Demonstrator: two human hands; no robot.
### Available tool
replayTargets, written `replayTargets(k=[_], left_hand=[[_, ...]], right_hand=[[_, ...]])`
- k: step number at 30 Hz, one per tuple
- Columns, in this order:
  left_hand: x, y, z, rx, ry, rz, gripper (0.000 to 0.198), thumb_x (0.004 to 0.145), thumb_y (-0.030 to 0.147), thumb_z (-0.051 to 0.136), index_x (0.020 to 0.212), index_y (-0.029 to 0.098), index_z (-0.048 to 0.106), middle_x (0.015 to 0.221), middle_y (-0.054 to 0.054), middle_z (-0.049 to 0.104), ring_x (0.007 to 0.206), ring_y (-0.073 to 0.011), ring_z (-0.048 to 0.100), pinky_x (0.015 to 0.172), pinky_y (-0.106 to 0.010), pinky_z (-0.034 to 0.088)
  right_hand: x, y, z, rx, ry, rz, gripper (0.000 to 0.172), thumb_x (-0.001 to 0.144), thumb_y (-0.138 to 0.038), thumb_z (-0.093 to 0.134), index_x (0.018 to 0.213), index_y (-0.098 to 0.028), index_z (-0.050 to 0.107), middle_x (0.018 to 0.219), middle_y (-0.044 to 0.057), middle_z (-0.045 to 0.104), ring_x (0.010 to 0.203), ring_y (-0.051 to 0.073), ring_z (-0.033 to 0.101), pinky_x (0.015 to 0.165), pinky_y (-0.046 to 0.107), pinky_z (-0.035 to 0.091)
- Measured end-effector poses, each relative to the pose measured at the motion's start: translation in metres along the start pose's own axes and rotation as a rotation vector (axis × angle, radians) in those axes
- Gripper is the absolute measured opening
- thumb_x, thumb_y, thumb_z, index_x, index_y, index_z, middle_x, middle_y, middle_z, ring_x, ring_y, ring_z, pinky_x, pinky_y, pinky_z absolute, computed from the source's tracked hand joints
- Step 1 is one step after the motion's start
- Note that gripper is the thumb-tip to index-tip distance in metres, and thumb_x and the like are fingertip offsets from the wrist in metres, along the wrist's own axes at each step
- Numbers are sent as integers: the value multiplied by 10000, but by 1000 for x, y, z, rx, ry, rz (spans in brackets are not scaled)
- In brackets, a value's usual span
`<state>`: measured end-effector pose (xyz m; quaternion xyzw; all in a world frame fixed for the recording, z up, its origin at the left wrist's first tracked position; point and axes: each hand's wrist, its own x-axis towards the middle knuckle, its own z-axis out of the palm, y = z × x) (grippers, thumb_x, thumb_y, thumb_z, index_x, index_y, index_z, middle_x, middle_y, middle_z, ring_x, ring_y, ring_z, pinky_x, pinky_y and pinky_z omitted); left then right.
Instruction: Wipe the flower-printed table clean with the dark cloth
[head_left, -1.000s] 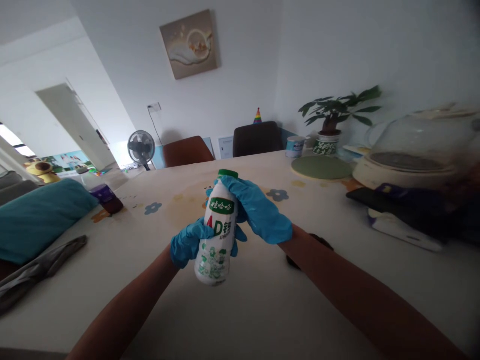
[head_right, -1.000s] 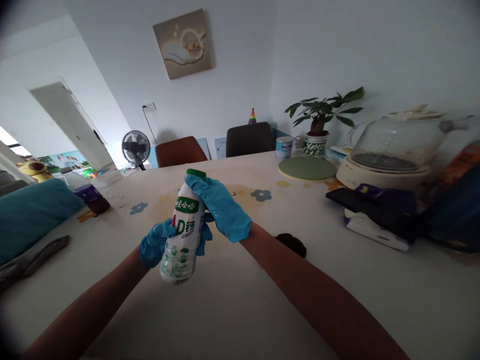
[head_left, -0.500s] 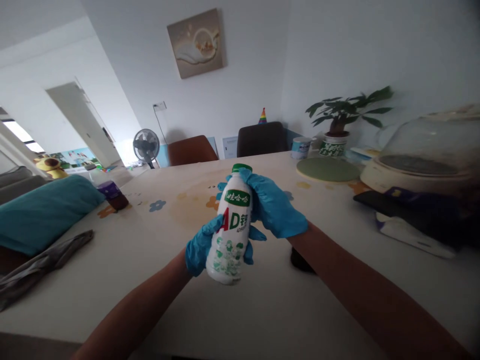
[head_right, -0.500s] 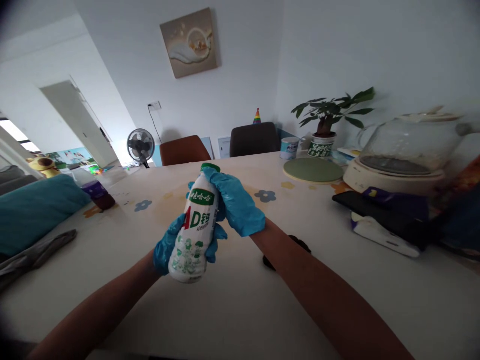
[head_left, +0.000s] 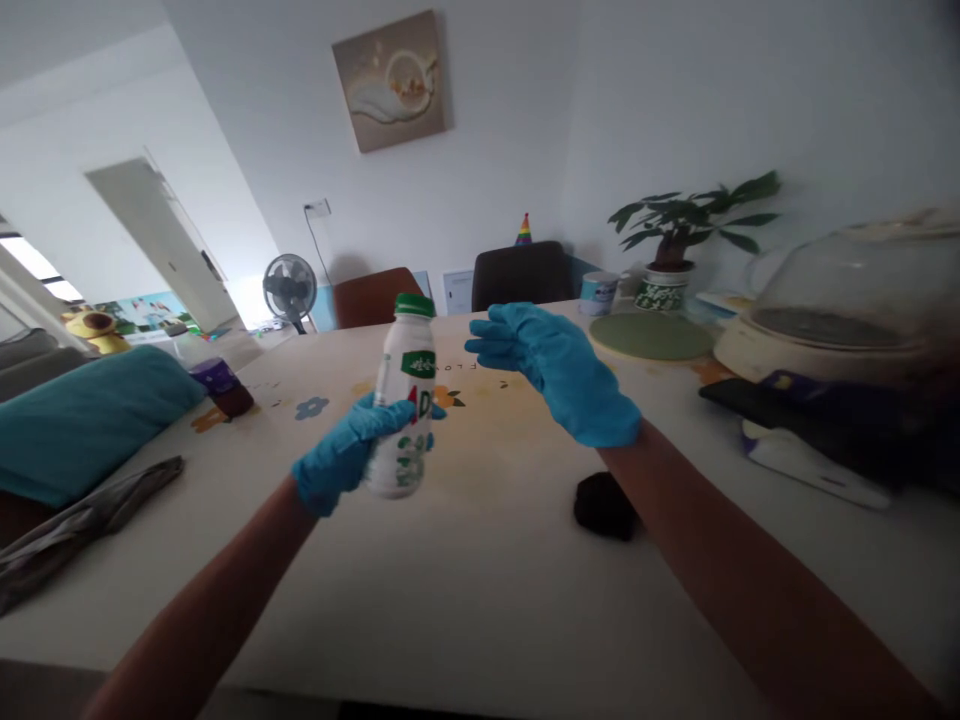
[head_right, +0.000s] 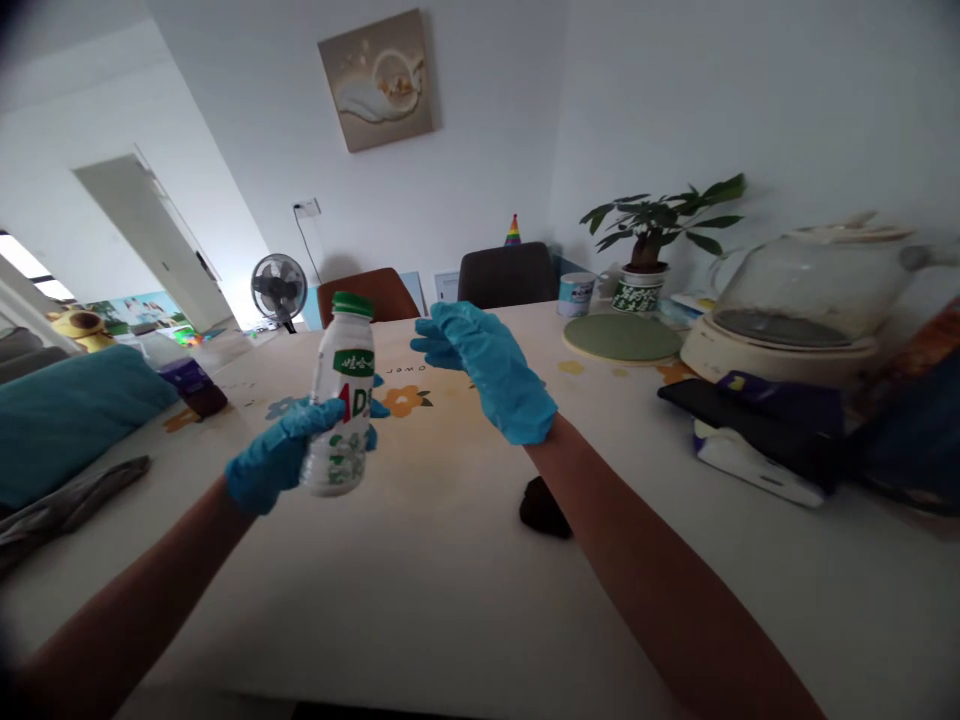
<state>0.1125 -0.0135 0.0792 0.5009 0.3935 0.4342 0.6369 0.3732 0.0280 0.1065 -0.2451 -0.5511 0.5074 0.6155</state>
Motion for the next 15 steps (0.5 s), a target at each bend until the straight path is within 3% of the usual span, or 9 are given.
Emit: replayTargets(k=[3,8,11,15], left_hand=[[14,17,-29,211,207,-29,727,620,534,1011,1155,151,702,921,-94,767,720,-233,720,645,-359,610],[56,20,-66,438,293,-58,715,638,557,970,1163,163,686,926,-80,748,692,-201,682,624,-337,585],[79,16,-73,563,326,-75,641,650,523,943,1128,178,691,900,-72,743,704,-204,680,636,-338,585],[101,17,-67,709,388,-140,504,657,468,900,1039,198,714,894,-85,756,711,-223,685,614,-346,579]], right_hand=[[7,-5,-6,19,82,-27,313,963,-541,792,1081,-252,777,1127,68,854,1004,268,833,1021,537,672],[11,-11,-12,15,122,-77,301,951,-578,784,1045,-292,765,1076,47,851,1079,324,826,1052,616,639],[11,-13,-14,4,117,-98,320,941,-596,785,1046,-294,767,1081,55,846,1131,350,814,1059,639,628],[11,-15,-15,0,123,-110,299,949,-576,778,1036,-291,763,1059,54,844,1097,337,822,1042,621,641]])
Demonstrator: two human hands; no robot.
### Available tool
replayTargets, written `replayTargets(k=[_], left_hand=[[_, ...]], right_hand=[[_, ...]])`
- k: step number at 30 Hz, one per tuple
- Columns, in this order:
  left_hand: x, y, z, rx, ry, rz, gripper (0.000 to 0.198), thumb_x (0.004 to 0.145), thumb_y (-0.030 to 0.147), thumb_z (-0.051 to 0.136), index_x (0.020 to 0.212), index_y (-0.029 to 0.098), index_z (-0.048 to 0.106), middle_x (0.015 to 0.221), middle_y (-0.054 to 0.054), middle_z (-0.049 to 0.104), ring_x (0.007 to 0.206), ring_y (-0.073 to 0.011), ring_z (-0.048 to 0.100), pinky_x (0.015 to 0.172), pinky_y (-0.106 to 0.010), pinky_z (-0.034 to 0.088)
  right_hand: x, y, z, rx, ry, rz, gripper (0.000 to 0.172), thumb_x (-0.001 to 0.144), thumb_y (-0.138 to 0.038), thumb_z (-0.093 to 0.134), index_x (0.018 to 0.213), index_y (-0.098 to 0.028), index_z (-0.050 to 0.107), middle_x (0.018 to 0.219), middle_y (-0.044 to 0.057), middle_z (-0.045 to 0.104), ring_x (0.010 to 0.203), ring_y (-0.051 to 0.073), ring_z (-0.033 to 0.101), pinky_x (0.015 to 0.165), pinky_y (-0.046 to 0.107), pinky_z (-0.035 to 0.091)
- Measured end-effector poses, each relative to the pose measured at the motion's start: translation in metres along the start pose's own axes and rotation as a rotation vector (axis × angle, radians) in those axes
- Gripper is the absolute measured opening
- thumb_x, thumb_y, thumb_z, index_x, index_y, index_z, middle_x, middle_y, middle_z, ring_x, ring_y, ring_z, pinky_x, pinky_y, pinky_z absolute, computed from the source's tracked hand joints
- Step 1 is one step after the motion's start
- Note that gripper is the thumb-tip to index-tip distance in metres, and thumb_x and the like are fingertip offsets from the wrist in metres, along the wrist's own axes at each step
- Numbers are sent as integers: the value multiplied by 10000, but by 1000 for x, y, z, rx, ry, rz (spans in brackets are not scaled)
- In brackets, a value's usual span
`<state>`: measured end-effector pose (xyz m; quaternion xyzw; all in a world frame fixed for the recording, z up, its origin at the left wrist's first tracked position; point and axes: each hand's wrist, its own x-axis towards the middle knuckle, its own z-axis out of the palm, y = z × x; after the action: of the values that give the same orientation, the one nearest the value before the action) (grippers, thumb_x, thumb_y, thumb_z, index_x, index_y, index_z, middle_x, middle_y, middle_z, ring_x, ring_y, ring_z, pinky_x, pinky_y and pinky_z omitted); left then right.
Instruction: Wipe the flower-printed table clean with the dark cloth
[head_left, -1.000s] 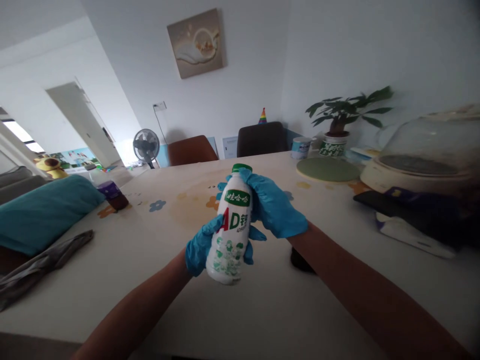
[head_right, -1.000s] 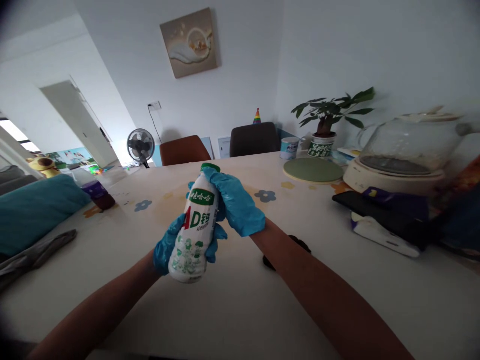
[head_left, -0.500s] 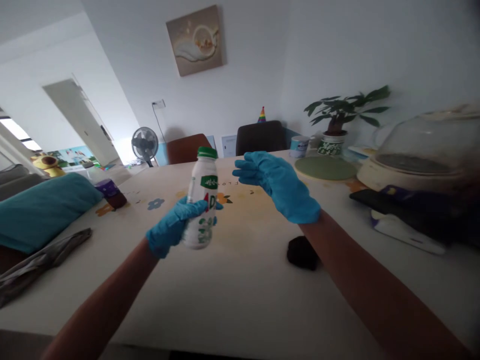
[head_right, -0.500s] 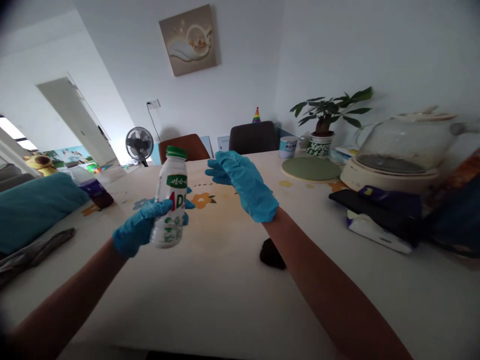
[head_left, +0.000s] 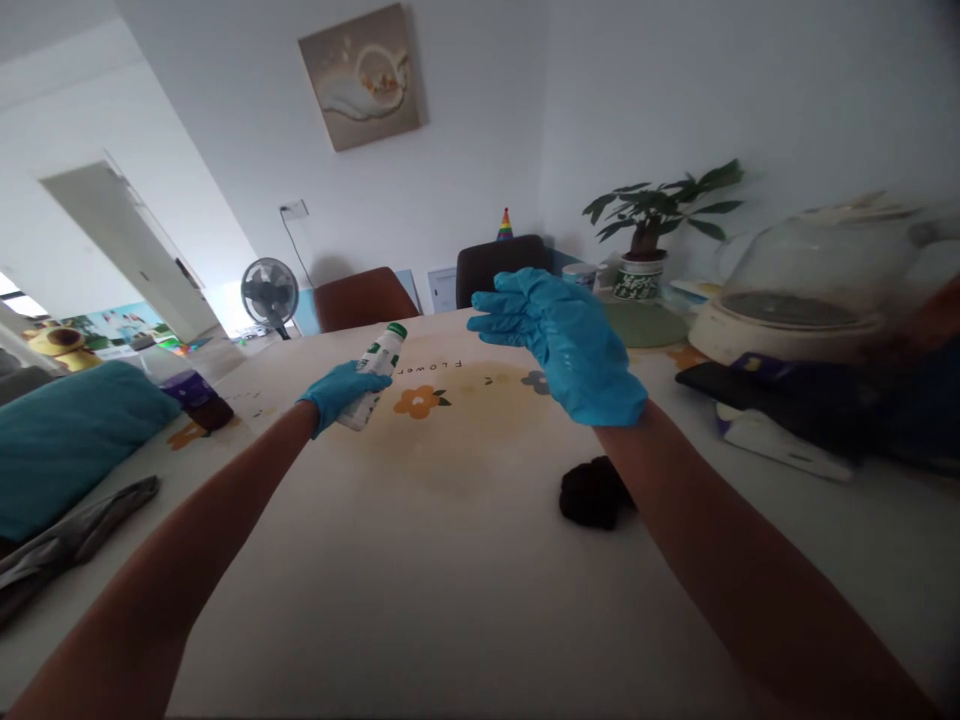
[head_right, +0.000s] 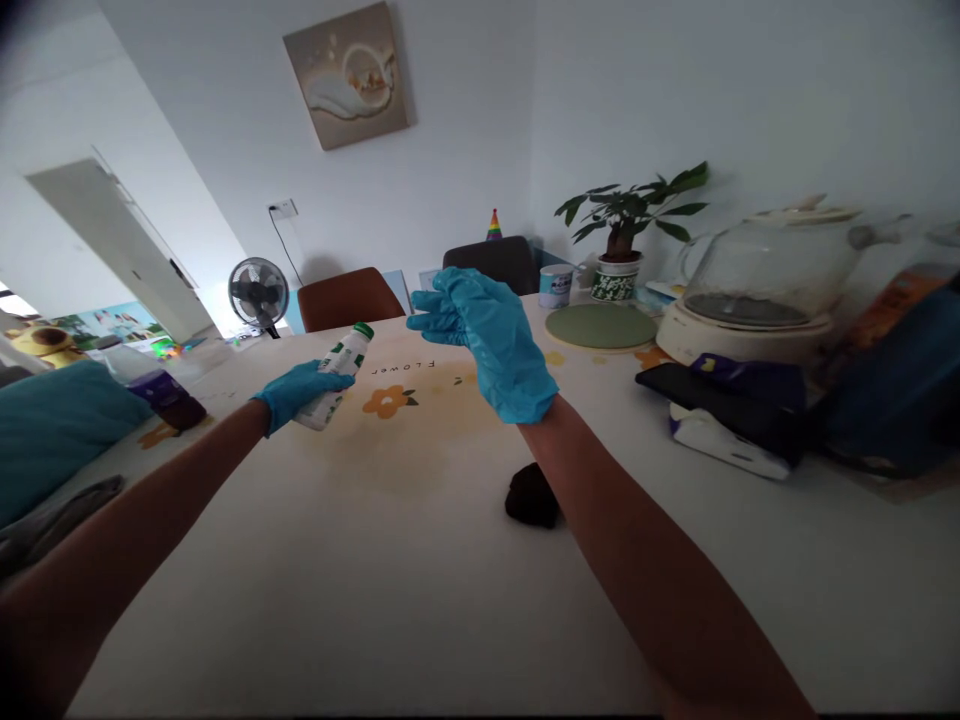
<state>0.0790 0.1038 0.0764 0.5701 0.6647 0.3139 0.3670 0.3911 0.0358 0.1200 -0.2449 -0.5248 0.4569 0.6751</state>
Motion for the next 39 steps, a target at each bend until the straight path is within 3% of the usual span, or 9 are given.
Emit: replayTargets(k=[8,16,20,23,27,30,34,39], left_hand=[[29,8,3,145,-17,-77,448,643,407,893,1010,206,733,937,-102,784,733,-248,712,611,-356,588],[46,18,6,242,-28,-85,517,687,448,873,1114,201,718,975,-123,791,790,-268,745,649,-343,600],[63,36,12,347,-33,-29,521,665,456,879,1095,200,732,992,-125,800,857,-288,755,688,-340,593],[81,49,17,400,5,66,542,641,431,893,1117,217,748,1035,-122,806,889,-298,753,714,-350,580],[102,63,31,517,40,151,499,632,427,908,1063,217,770,996,-129,795,901,-324,749,737,-374,565],[114,70,47,582,47,177,485,628,442,922,1034,219,778,951,-124,785,927,-343,752,763,-383,569],[127,78,72,505,-10,189,513,636,415,919,1098,235,785,937,-105,792,921,-332,753,769,-384,584],[146,97,101,590,-40,200,503,666,434,898,1098,203,782,1025,-143,797,950,-337,752,787,-392,591]], right_hand=[[0,-5,2,1,43,2,191,999,-476,708,999,-293,762,993,14,841,948,257,831,1006,530,678],[0,-4,1,-3,24,-15,239,959,-524,748,995,-289,760,1009,26,840,979,275,829,1013,536,670],[0,-6,2,-3,44,-11,200,981,-465,706,1007,-275,761,1020,46,833,982,282,830,1030,555,660],[0,-10,0,-23,66,-8,248,963,-523,723,1019,-283,749,1066,63,824,1139,328,803,1040,584,654],[-1,-18,-6,-38,108,-35,268,959,-541,728,1038,-286,740,1104,69,814,1210,342,780,1047,605,648],[-1,-25,-11,-33,130,-67,204,1005,-471,667,1028,-282,741,1061,46,820,1068,290,818,1052,586,648],[2,-30,-15,-14,153,-83,175,1025,-416,632,978,-285,738,999,22,825,928,251,822,1042,556,660],[7,-29,-24,-14,167,-57,241,974,-536,711,1031,-305,745,1054,27,822,1076,307,810,1002,598,670]])
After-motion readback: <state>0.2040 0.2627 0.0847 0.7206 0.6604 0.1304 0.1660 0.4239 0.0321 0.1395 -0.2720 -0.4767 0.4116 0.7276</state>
